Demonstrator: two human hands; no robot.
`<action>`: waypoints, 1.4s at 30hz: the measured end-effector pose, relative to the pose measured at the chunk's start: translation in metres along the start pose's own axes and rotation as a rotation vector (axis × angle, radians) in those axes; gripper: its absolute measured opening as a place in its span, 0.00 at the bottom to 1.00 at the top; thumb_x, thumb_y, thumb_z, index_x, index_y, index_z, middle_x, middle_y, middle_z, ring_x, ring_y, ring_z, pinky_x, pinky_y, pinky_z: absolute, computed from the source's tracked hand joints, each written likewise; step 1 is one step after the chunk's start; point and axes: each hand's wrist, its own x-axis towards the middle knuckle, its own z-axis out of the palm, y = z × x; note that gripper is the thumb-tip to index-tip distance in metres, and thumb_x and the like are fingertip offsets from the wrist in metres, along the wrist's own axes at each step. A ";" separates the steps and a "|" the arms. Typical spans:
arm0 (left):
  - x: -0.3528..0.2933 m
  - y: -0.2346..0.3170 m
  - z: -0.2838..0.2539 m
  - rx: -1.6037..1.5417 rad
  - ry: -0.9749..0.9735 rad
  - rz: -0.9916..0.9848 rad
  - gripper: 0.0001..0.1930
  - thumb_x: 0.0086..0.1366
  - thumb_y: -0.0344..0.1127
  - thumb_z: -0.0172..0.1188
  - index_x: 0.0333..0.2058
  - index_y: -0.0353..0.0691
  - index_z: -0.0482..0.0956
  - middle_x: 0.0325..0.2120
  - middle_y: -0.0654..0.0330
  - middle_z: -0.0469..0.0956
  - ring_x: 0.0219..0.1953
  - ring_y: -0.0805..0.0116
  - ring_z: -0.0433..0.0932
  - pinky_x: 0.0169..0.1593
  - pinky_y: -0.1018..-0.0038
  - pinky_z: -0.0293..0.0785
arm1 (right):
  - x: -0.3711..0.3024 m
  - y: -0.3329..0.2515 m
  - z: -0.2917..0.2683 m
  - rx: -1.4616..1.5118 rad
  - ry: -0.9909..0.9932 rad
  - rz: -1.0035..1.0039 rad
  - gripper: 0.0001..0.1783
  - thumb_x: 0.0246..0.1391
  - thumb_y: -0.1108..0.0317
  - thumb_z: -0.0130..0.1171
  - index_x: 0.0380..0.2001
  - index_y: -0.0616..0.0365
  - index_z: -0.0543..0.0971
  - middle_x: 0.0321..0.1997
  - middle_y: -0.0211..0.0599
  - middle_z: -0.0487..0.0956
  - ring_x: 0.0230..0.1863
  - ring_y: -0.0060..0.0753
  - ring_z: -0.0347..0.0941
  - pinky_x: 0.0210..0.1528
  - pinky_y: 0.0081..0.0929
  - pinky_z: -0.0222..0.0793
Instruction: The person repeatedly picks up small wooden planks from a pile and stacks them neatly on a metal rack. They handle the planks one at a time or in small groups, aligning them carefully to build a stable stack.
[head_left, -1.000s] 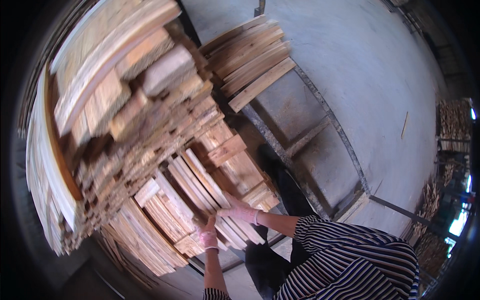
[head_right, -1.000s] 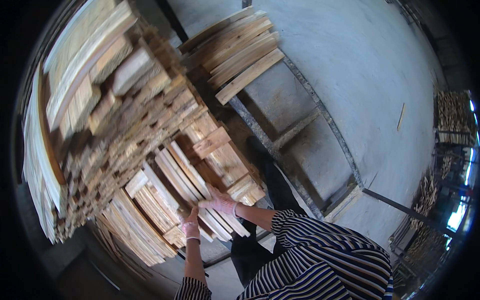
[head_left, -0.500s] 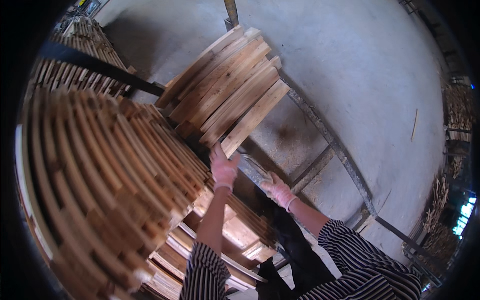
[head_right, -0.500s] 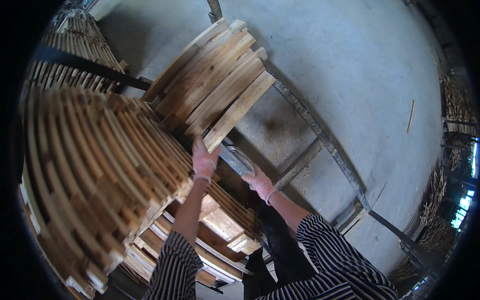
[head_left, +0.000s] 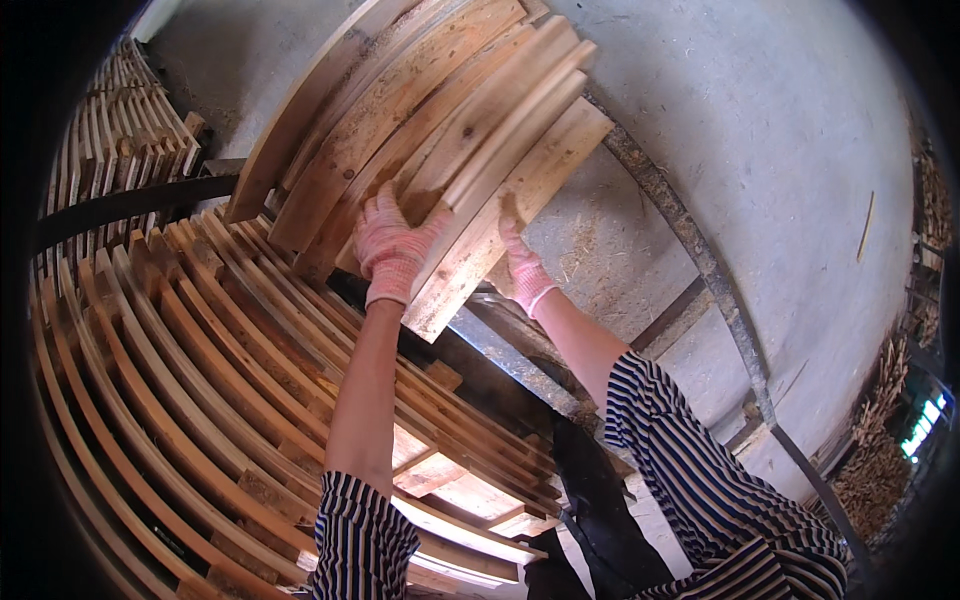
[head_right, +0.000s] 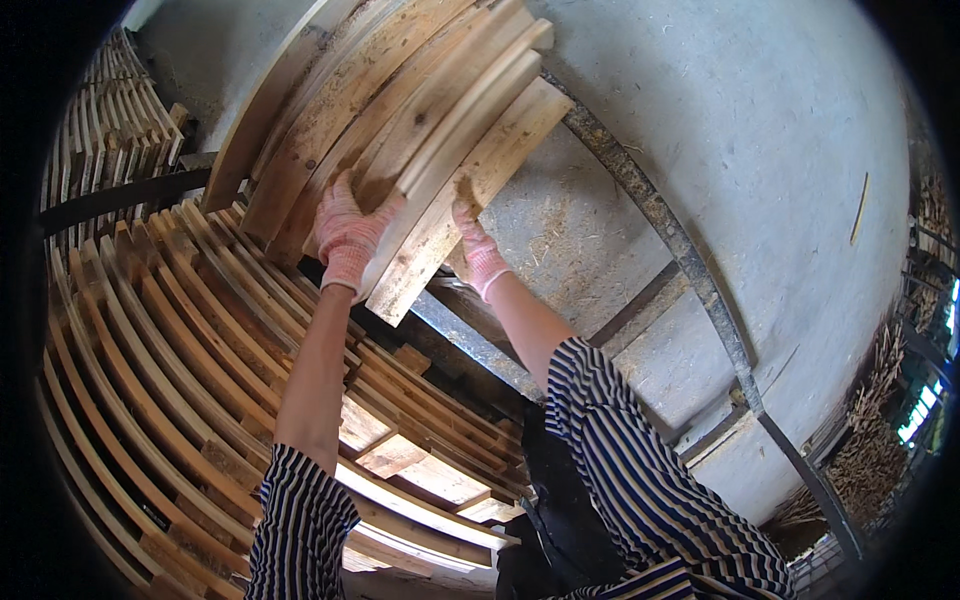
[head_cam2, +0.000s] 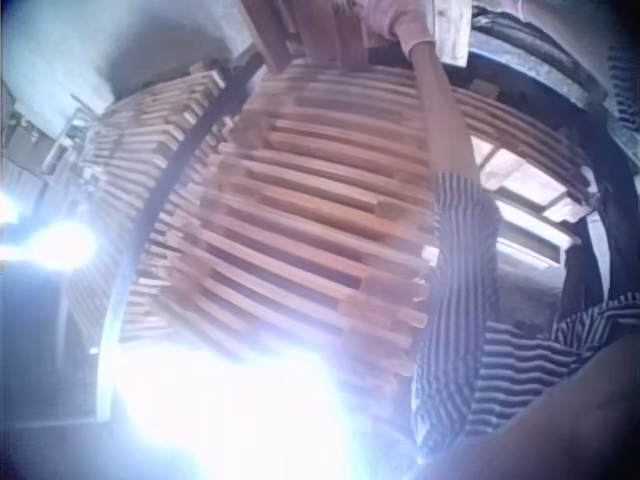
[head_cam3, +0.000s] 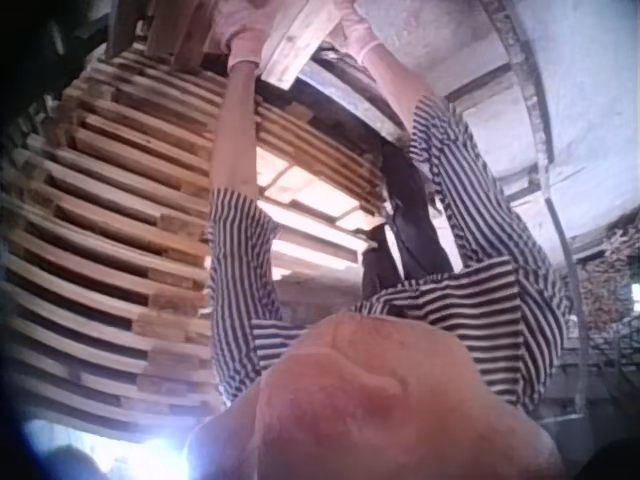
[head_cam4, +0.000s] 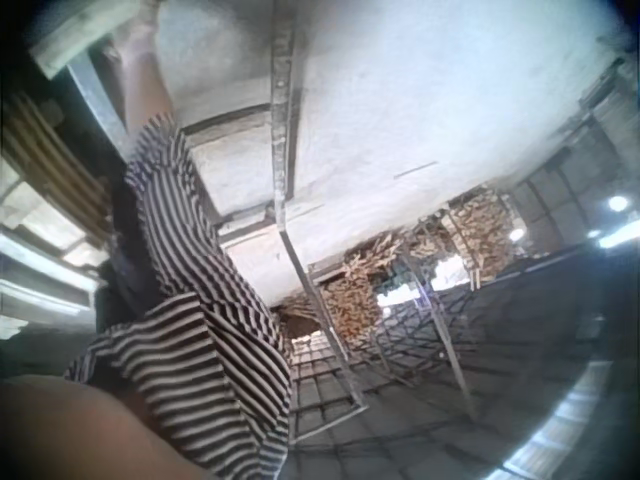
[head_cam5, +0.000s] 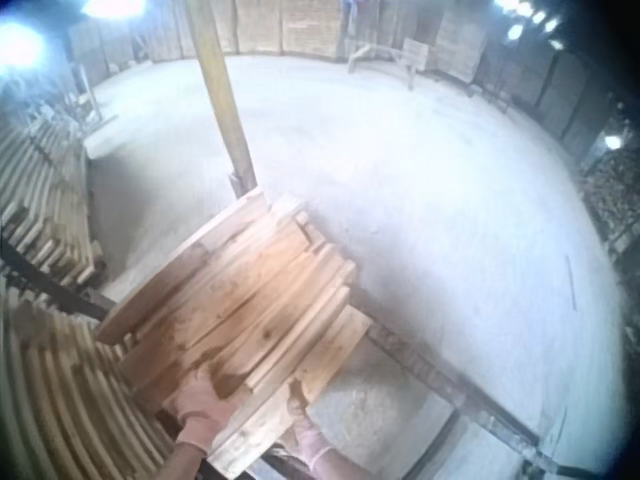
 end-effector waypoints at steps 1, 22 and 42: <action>-0.007 -0.009 0.005 0.006 0.029 -0.032 0.55 0.48 0.68 0.72 0.69 0.46 0.61 0.66 0.46 0.63 0.69 0.46 0.60 0.71 0.57 0.58 | -0.002 0.009 0.001 0.003 -0.061 0.035 0.64 0.39 0.34 0.75 0.73 0.51 0.57 0.74 0.43 0.63 0.73 0.48 0.59 0.72 0.51 0.59; -0.018 -0.014 0.037 -0.048 -0.041 0.025 0.38 0.60 0.67 0.62 0.57 0.40 0.77 0.51 0.47 0.78 0.54 0.49 0.78 0.56 0.60 0.74 | -0.011 0.009 -0.005 -0.002 0.056 0.070 0.59 0.55 0.38 0.65 0.75 0.60 0.47 0.78 0.56 0.52 0.77 0.53 0.52 0.75 0.49 0.55; -0.333 0.087 -0.013 -1.468 -0.920 -0.649 0.55 0.60 0.65 0.67 0.74 0.46 0.46 0.66 0.52 0.65 0.65 0.59 0.69 0.63 0.58 0.73 | -0.322 -0.087 0.019 -1.128 0.262 0.300 0.40 0.51 0.46 0.69 0.59 0.64 0.73 0.48 0.48 0.83 0.48 0.41 0.81 0.54 0.35 0.76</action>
